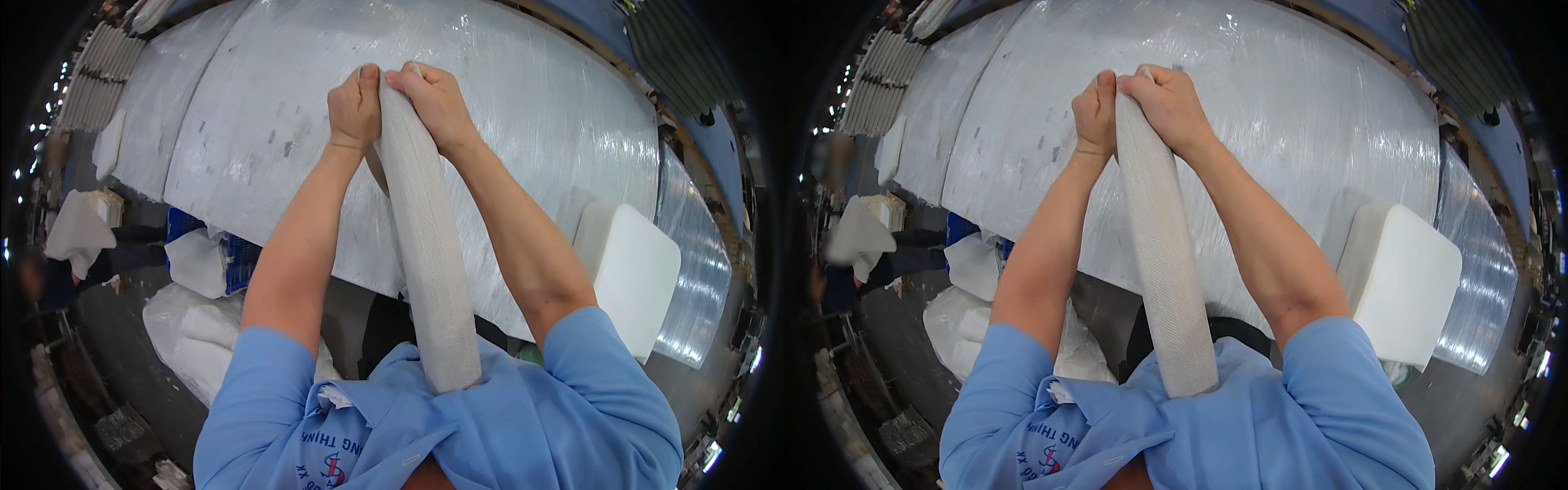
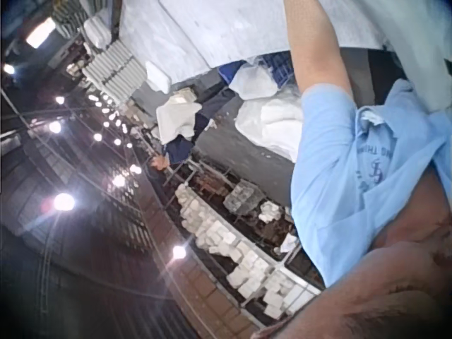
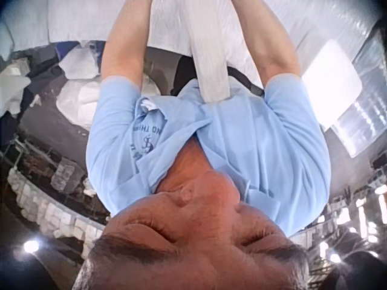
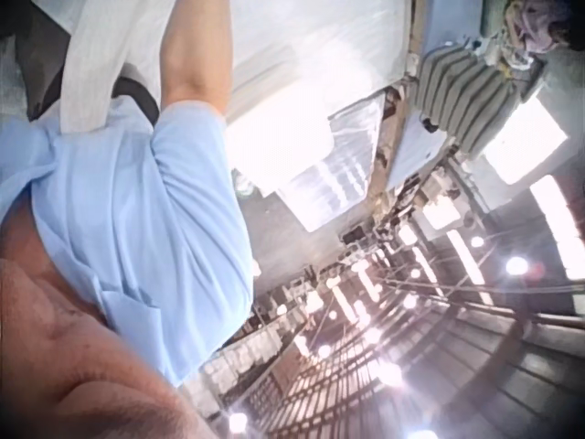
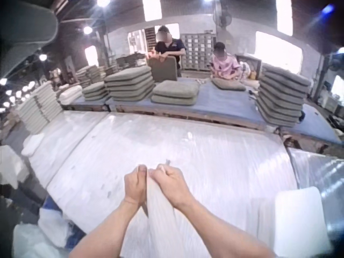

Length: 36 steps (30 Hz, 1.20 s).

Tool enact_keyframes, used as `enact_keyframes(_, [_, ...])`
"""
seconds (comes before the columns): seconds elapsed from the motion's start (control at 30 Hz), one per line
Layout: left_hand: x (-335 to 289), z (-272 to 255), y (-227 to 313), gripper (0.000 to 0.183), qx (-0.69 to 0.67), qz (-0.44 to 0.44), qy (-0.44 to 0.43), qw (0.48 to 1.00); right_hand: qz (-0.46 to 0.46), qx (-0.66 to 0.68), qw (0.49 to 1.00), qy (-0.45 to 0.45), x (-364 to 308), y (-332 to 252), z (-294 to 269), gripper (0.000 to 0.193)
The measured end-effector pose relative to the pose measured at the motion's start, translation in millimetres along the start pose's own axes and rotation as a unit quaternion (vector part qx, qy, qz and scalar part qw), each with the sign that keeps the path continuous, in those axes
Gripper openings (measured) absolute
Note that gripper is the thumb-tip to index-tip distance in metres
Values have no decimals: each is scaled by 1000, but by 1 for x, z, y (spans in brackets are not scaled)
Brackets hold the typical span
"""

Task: The person wraps rectangular foam blocks in plastic film on a workbench. They repeatedly pick up a foam block, cover it with film, fold and smooth the edges, then place the wrapped block on a stack. The person also handles a small plastic bag and places it on a foam block.

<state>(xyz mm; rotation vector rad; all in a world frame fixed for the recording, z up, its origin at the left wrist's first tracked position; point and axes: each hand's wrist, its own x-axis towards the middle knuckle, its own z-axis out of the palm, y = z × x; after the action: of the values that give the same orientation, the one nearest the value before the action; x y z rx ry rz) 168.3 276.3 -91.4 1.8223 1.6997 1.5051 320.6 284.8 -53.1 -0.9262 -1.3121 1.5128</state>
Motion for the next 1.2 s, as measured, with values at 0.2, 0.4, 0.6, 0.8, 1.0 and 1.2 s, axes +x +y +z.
enact_keyframes(0.2, [14,13,2,45,46,-49,-14,998,-14,-16,999,42,15,-4,-1,33])
enact_keyframes(0.4, [-67,-43,55,41,46,-71,-68,994,7,1,996,89,23,0,-47,30])
enact_keyframes(0.6, [-219,-172,189,91,-206,-168,-417,869,19,40,972,230,-1,0,-73,27])
enact_keyframes(0.8, [-269,-186,182,85,-198,-177,-284,922,-13,-41,987,155,14,-6,18,31])
enact_keyframes(1.0, [-340,-193,187,79,-384,-342,-20,858,-120,-228,956,138,26,4,77,42])
enact_keyframes(1.2, [-333,-180,174,106,-51,-271,170,946,-197,-262,921,209,2,6,81,47])
